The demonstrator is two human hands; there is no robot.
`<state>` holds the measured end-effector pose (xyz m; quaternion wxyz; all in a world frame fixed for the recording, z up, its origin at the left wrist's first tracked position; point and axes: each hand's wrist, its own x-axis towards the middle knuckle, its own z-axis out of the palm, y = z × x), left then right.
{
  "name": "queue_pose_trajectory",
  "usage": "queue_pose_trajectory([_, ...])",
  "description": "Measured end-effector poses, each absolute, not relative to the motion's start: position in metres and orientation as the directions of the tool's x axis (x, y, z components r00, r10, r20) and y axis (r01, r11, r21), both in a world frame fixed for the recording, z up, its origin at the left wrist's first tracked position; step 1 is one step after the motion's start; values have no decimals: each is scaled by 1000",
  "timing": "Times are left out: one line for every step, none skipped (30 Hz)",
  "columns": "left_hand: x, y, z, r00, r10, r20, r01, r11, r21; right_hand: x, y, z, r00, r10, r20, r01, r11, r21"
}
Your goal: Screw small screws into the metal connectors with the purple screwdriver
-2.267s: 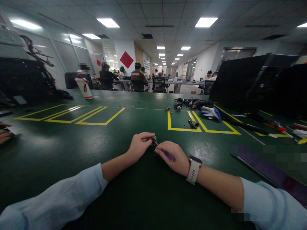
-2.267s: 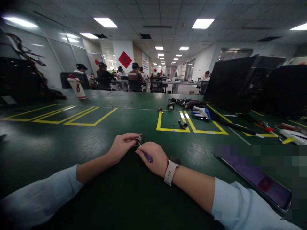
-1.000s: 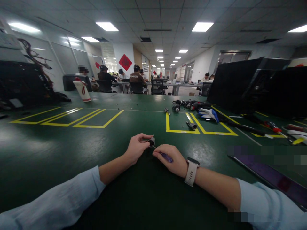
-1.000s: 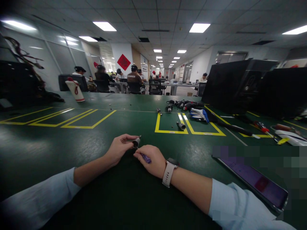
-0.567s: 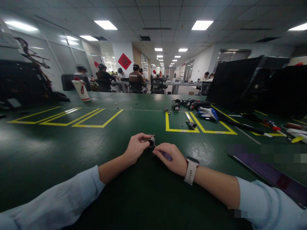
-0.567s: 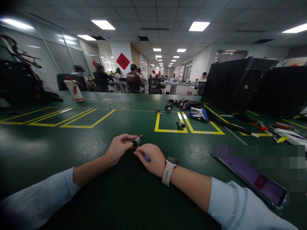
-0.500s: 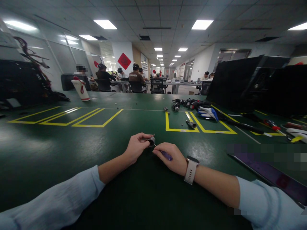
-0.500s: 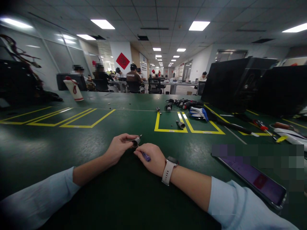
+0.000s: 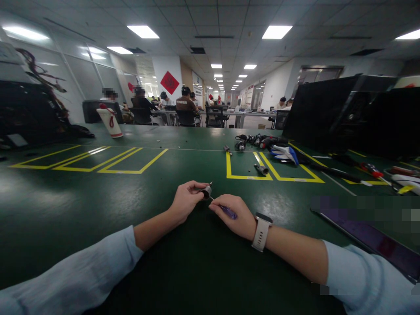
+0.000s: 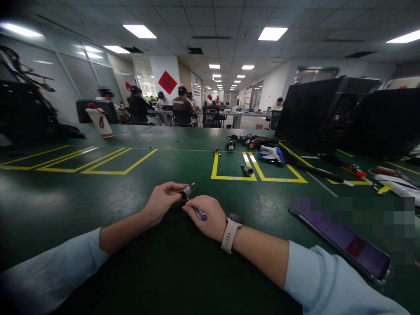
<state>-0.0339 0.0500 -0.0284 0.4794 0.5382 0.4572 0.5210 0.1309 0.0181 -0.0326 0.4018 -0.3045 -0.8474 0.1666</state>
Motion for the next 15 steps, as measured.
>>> queue_pose_trajectory([-34, 50, -28, 40, 992, 123, -7, -123, 992, 131, 18, -32, -497, 649, 577, 377, 760, -530])
queue_pose_trajectory([-34, 50, -28, 43, 991, 124, -6, -124, 992, 131, 18, -32, -500, 649, 573, 375, 759, -532])
queue_pose_trajectory([-34, 50, -28, 43, 991, 126, -3, -126, 992, 131, 18, -32, -502, 651, 569, 375, 757, -535])
queue_pose_trajectory([-34, 50, -28, 44, 991, 127, -1, -127, 992, 131, 18, -32, -504, 654, 564, 376, 755, -538])
queue_pose_trajectory([-34, 50, -28, 45, 991, 126, -2, -127, 992, 131, 19, -33, -506, 656, 560, 378, 752, -540])
queue_pose_trajectory([-34, 50, -28, 47, 991, 125, -5, -125, 992, 131, 19, -33, -510, 658, 554, 380, 750, -541])
queue_pose_trajectory([-34, 50, -28, 51, 991, 124, -10, -123, 992, 131, 19, -33, -515, 659, 548, 381, 749, -542])
queue_pose_trajectory([-34, 50, -28, 53, 991, 123, -14, -122, 992, 130, 19, -34, -521, 659, 543, 382, 749, -542])
queue_pose_trajectory([-34, 50, -28, 53, 991, 122, -17, -121, 993, 130, 19, -33, -523, 659, 540, 381, 748, -543])
queue_pose_trajectory([-34, 50, -28, 51, 991, 121, -16, -120, 993, 130, 18, -33, -519, 661, 542, 376, 746, -550])
queue_pose_trajectory([-35, 50, -28, 47, 992, 120, -14, -119, 993, 130, 17, -32, -506, 667, 546, 367, 740, -564])
queue_pose_trajectory([-35, 50, -28, 42, 992, 119, -12, -118, 993, 131, 17, -30, -484, 680, 552, 352, 728, -588])
queue_pose_trajectory([-35, 51, -29, 33, 993, 117, -11, -117, 993, 132, 17, -28, -452, 700, 552, 330, 707, -626])
queue_pose_trajectory([-35, 52, -30, 19, 993, 116, -12, -116, 993, 133, 17, -25, -416, 732, 540, 298, 670, -679])
queue_pose_trajectory([-36, 53, -31, 2, 993, 114, -14, -114, 993, 135, 19, -22, -377, 773, 511, 256, 616, -744])
